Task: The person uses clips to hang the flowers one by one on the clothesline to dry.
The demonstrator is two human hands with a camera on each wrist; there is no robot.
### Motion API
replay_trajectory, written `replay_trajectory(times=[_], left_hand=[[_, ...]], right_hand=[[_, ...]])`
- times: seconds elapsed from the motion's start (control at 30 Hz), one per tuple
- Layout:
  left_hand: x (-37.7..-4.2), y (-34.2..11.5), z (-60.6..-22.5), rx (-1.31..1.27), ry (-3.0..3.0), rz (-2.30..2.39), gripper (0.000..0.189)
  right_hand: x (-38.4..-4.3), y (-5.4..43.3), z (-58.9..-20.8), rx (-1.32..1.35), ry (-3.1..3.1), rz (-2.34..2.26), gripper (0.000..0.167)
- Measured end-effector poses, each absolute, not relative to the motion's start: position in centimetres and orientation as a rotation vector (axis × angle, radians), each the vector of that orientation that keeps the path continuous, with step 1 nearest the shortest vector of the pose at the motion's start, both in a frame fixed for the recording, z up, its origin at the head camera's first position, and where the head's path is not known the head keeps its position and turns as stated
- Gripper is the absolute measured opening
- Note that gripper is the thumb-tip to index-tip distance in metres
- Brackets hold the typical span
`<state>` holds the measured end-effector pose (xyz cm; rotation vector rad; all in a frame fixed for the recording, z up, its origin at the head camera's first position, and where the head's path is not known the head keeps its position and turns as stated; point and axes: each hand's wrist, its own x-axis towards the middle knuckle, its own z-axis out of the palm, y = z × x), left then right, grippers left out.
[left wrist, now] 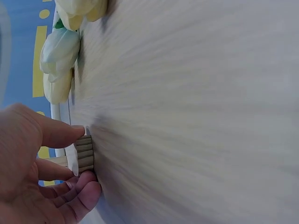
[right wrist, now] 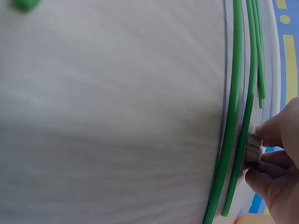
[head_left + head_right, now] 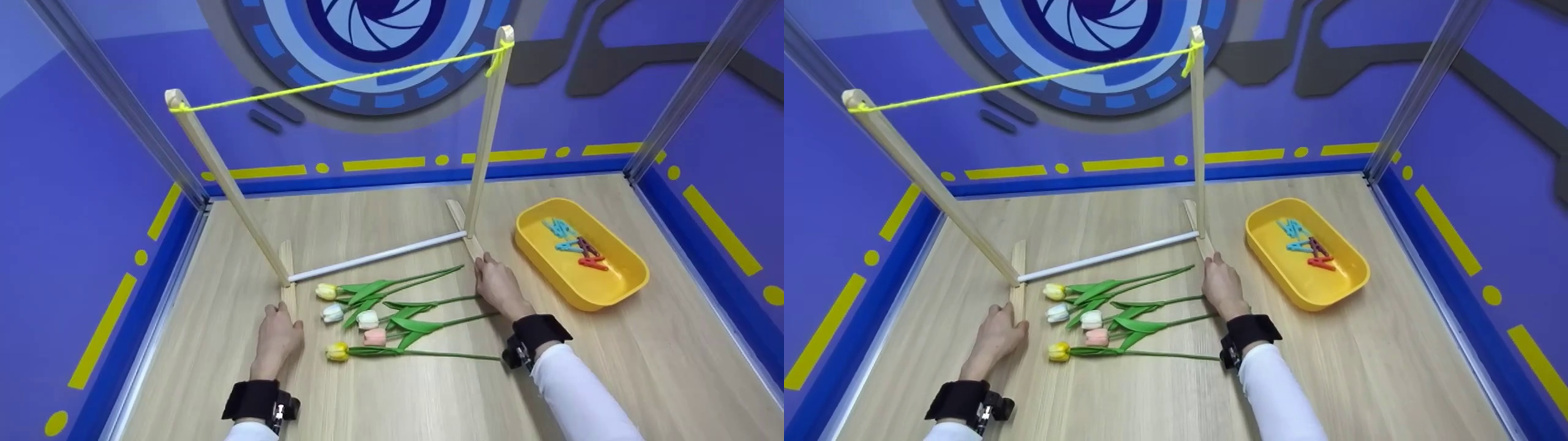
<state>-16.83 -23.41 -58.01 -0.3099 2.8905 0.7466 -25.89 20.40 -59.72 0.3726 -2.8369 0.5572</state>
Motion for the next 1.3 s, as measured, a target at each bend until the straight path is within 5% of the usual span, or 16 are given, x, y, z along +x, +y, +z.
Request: replay_trajectory(times=[1.3], left_hand=[[-20.2,-22.0,-58.1,-0.203,2.898,0.748,0.065]], right_hand=[[-22.9,23.1,-59.5,0.31,-2.863,0.406,0.01]])
